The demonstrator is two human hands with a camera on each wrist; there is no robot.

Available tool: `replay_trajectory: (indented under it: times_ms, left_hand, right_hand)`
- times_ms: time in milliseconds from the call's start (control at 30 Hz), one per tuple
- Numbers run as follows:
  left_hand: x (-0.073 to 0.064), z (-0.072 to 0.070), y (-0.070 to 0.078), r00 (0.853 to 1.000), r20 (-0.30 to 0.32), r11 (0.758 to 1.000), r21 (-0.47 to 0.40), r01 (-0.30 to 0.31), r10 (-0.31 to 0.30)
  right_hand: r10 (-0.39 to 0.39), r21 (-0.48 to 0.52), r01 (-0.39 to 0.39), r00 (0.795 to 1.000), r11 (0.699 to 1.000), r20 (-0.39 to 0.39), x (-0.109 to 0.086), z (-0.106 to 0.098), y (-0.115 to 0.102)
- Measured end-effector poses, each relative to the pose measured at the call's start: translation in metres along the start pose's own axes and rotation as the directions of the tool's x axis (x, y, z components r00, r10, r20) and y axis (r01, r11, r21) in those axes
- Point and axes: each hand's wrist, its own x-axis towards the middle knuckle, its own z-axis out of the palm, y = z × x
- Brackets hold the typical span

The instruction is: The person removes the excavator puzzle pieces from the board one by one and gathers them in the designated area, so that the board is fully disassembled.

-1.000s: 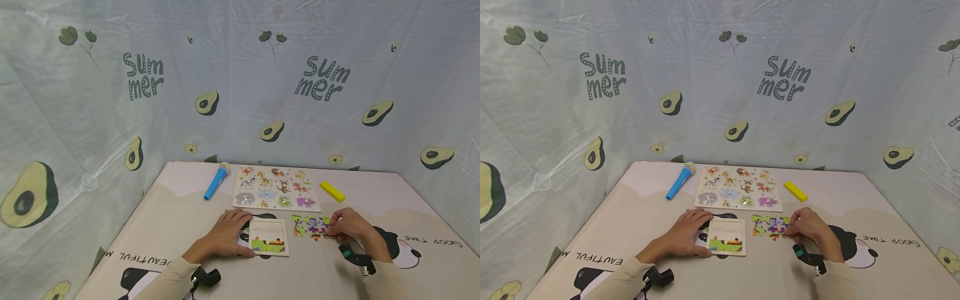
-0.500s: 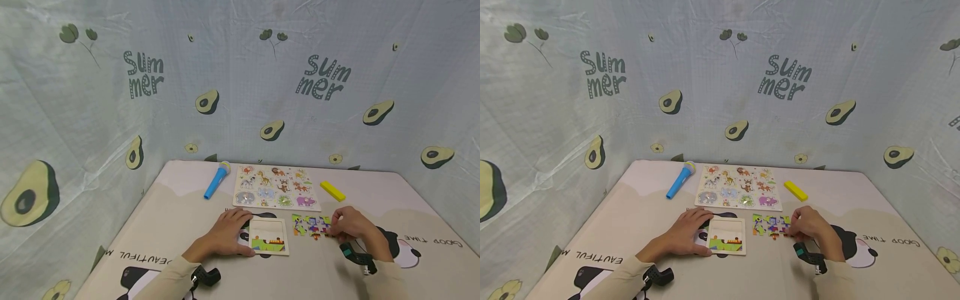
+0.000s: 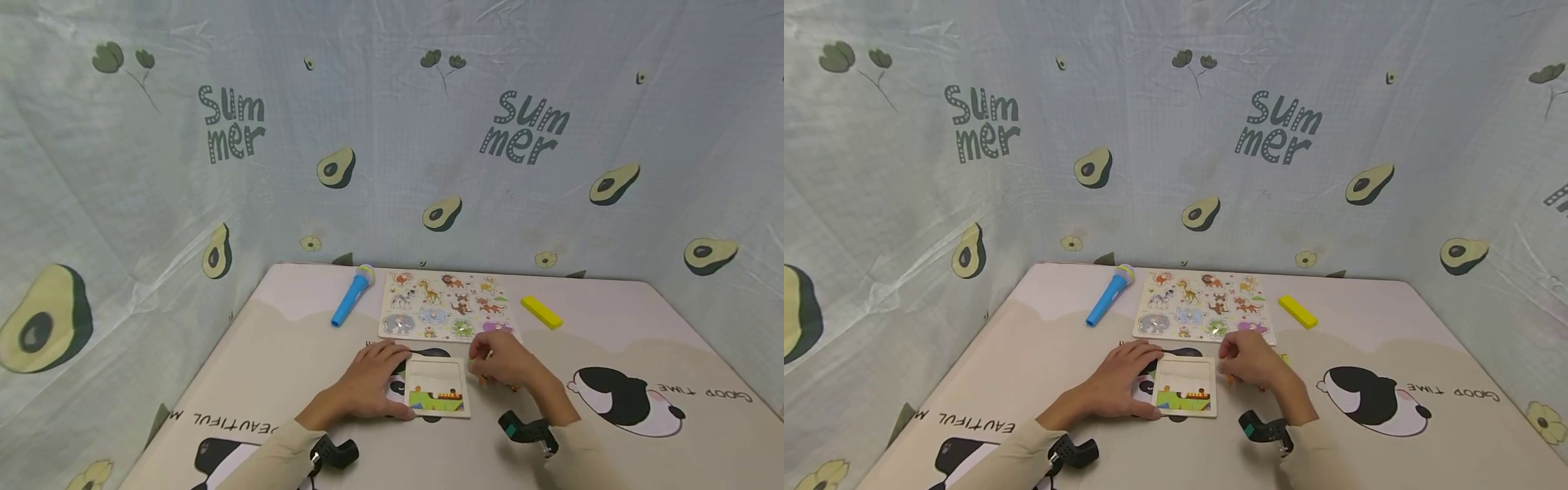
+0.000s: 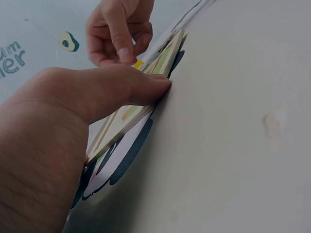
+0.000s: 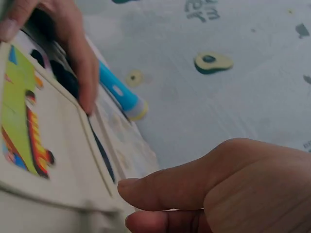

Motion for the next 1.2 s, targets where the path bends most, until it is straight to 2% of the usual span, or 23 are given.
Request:
replay_trajectory:
  times_ms: [233,333,467,700,1200]
  left_hand:
    - [0.0,0.0,-0.001,1.0,-0.002,1.0,-0.007,-0.003,0.003]
    - [0.0,0.001,-0.002,1.0,-0.002,1.0,-0.004,-0.007,0.007]
    - [-0.001,0.0,-0.001,1.0,-0.006,1.0,-0.01,-0.012,0.012]
    - [-0.001,0.0,-0.002,1.0,-0.013,1.0,-0.009,-0.018,0.017]
    - [-0.001,0.0,-0.001,1.0,-0.016,1.0,-0.006,-0.021,0.021]
  right_hand:
    - [-0.119,-0.008,0.121,0.985,0.993,0.127,0.007,0.038,-0.03]
    - [-0.165,-0.011,0.169,0.973,0.986,0.163,0.007,0.049,-0.038]
    - [-0.189,-0.001,0.193,0.963,0.981,0.191,0.007,0.057,-0.043]
    - [-0.195,-0.001,0.2,0.957,0.98,0.214,0.007,0.063,-0.046]
    - [-0.155,0.032,0.151,0.969,0.988,0.194,0.007,0.069,-0.045]
